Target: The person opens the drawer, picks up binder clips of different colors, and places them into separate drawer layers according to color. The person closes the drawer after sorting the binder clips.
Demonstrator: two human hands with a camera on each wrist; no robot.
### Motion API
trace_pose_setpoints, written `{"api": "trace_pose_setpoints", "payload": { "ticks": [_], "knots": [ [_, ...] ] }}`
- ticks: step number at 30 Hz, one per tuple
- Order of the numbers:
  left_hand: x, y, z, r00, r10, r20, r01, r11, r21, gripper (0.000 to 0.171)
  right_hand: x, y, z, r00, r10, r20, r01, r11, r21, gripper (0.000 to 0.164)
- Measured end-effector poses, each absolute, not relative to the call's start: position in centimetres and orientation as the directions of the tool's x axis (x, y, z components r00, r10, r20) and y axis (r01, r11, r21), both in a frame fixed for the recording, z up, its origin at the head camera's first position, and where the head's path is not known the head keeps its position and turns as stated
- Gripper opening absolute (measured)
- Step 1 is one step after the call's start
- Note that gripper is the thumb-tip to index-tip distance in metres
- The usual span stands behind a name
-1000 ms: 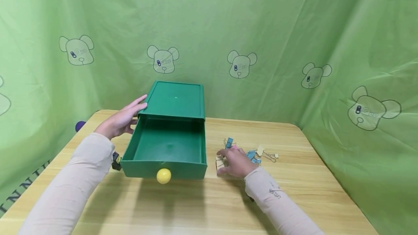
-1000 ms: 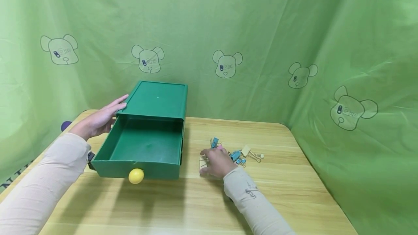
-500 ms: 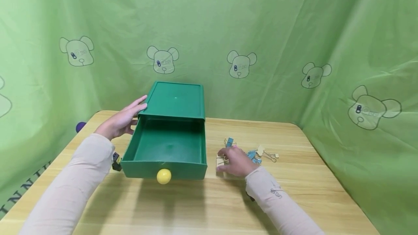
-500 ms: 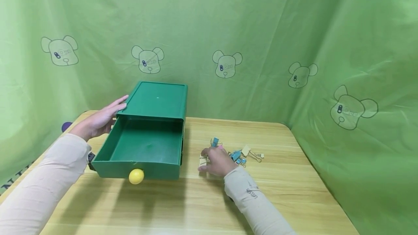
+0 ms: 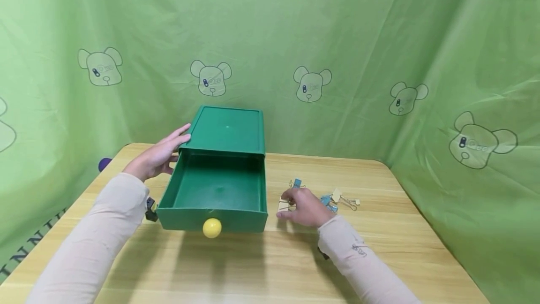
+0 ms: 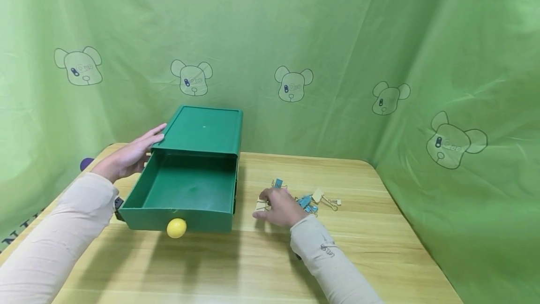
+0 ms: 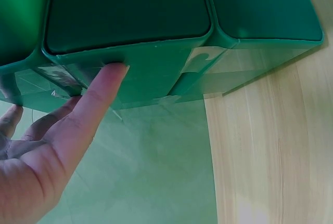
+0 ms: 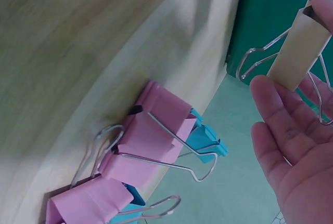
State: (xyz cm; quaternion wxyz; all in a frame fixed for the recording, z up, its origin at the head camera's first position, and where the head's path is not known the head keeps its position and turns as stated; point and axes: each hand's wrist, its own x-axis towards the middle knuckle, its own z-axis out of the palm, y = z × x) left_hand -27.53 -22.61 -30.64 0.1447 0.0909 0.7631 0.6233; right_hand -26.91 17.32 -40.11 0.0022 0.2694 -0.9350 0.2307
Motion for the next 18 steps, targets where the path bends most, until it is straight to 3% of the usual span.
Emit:
{"api": "trace_pose_setpoints", "payload": {
  "ticks": [18],
  "knots": [
    [-27.6,-22.6,-30.6,-0.942,0.316,-0.112,-0.046,0.210,0.977,0.071,-26.4,17.1,-38.2,-0.837,-0.491,0.240,-0.546,0.731,-0.410,0.047]
  ]
}}
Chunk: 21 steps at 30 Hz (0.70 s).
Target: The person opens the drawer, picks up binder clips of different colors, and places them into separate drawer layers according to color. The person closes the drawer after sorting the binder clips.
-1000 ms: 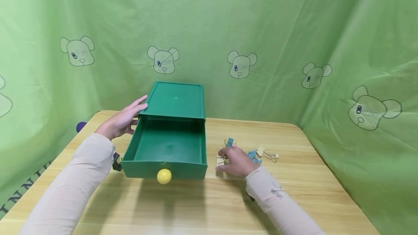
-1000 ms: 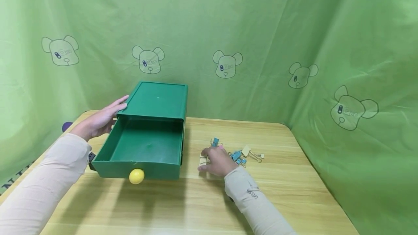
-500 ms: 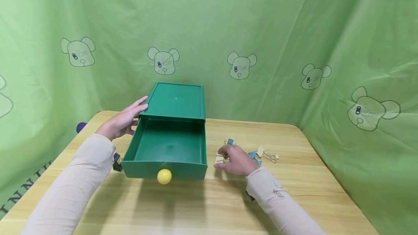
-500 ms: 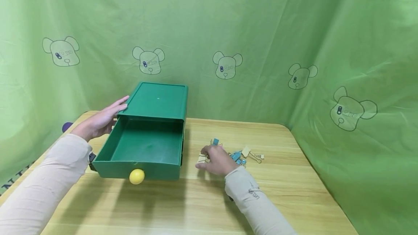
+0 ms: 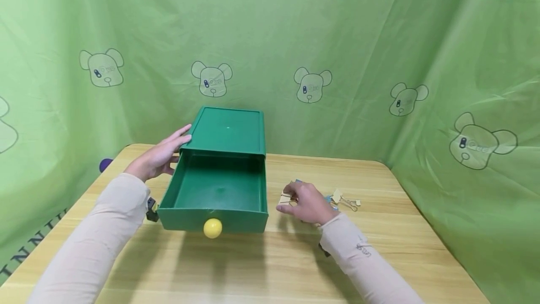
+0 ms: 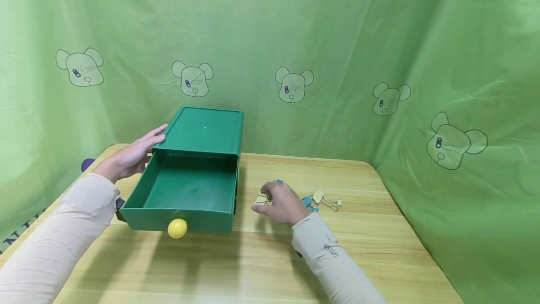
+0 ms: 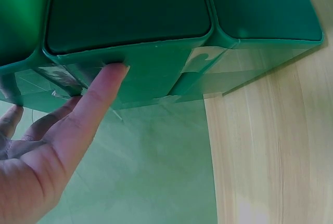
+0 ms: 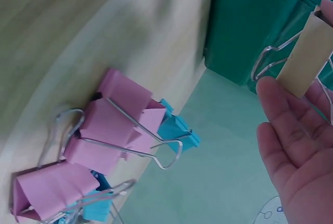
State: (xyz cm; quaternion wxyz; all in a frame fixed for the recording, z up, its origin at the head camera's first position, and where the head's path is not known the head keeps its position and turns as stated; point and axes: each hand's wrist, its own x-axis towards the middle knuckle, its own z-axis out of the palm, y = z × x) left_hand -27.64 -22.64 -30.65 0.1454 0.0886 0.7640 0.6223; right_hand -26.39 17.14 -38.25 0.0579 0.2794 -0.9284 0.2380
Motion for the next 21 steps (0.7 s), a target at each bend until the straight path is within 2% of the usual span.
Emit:
{"api": "trace_pose_setpoints", "payload": {
  "ticks": [9,21],
  "knots": [
    [-27.7,-22.7,-30.6,-0.942,0.317,-0.114,-0.048,0.209,0.977,0.071,-26.4,17.1,-37.2,-0.817,-0.505,0.277,-0.576,0.711,-0.403,0.046],
    [-27.7,-22.8,-30.7,-0.940,0.321,-0.112,-0.047,0.203,0.978,0.071,-26.2,16.8,-35.9,-0.832,-0.470,0.295,-0.555,0.724,-0.411,0.043]
  ]
}}
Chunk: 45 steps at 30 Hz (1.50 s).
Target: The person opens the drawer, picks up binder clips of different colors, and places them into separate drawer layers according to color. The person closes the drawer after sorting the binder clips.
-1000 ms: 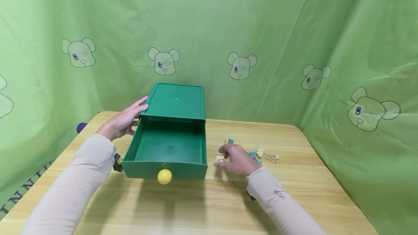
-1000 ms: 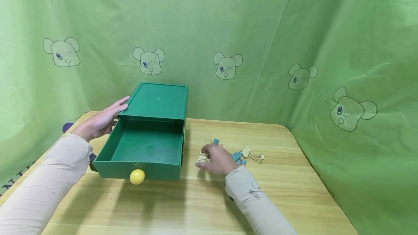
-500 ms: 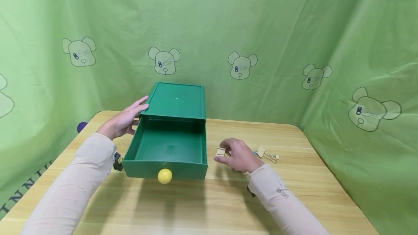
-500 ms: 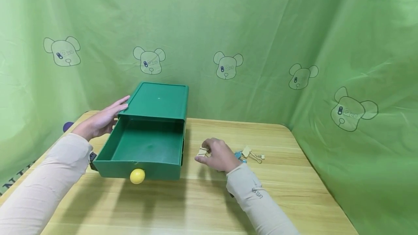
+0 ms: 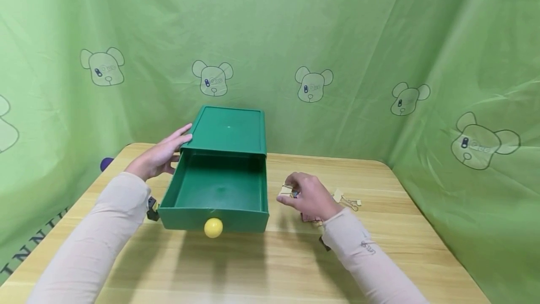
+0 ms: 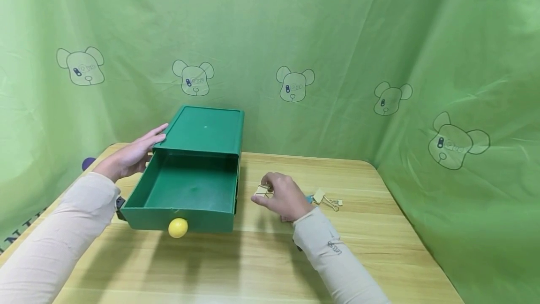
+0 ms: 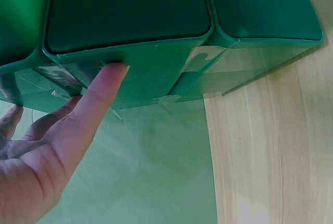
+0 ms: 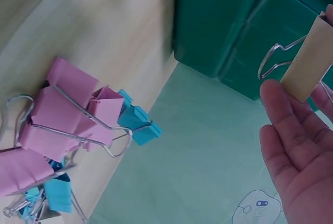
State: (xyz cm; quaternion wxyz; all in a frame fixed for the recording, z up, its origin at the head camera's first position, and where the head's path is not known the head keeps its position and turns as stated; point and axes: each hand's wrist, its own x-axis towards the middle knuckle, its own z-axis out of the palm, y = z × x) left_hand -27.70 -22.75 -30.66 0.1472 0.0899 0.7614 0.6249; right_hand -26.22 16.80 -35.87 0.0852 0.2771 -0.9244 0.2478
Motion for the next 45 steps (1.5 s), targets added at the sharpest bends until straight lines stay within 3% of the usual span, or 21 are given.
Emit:
{"api": "trace_pose_setpoints", "payload": {
  "ticks": [29,45],
  "knots": [
    [-27.5,-22.6,-30.4,-0.938,0.324,-0.120,-0.057,0.196,0.979,0.069,-26.0,16.7,-33.1,-0.830,-0.447,0.334,-0.556,0.707,-0.437,0.041],
    [-27.5,-22.5,-30.5,-0.939,0.320,-0.123,-0.062,0.193,0.979,0.067,-25.9,16.5,-31.9,-0.794,-0.459,0.398,-0.598,0.706,-0.379,0.041]
  ]
}}
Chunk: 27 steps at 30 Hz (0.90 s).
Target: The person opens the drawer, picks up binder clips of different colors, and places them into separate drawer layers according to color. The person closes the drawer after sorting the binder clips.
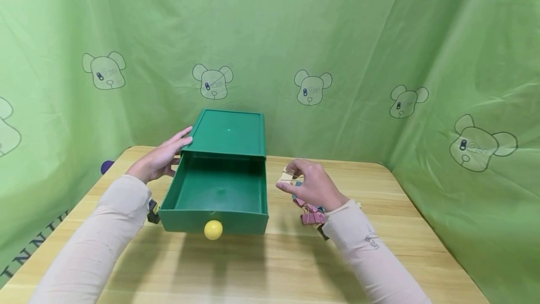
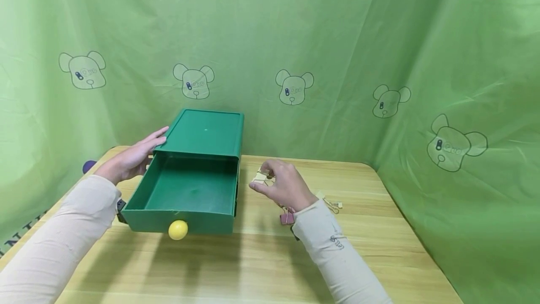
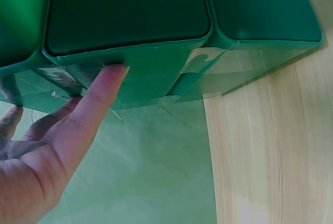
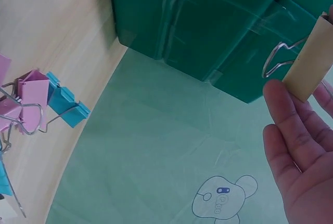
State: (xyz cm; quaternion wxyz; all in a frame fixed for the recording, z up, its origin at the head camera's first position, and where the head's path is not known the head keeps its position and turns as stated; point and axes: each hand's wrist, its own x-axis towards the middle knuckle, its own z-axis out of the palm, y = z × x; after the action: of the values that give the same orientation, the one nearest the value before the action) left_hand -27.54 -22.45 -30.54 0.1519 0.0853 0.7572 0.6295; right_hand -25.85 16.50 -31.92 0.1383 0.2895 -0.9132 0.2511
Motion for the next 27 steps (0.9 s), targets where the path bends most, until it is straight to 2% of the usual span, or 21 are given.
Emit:
{"api": "trace_pose_setpoints", "payload": {
  "ticks": [20,27],
  "knots": [
    [-27.6,-22.5,-30.7,-0.941,0.319,-0.115,-0.061,0.177,0.982,0.069,-25.8,15.8,-30.1,-0.769,-0.468,0.435,-0.624,0.697,-0.353,0.041],
    [-27.6,-22.5,-30.7,-0.940,0.323,-0.112,-0.060,0.169,0.984,0.069,-25.9,15.3,-29.4,-0.740,-0.490,0.460,-0.656,0.677,-0.335,0.043]
  ]
}}
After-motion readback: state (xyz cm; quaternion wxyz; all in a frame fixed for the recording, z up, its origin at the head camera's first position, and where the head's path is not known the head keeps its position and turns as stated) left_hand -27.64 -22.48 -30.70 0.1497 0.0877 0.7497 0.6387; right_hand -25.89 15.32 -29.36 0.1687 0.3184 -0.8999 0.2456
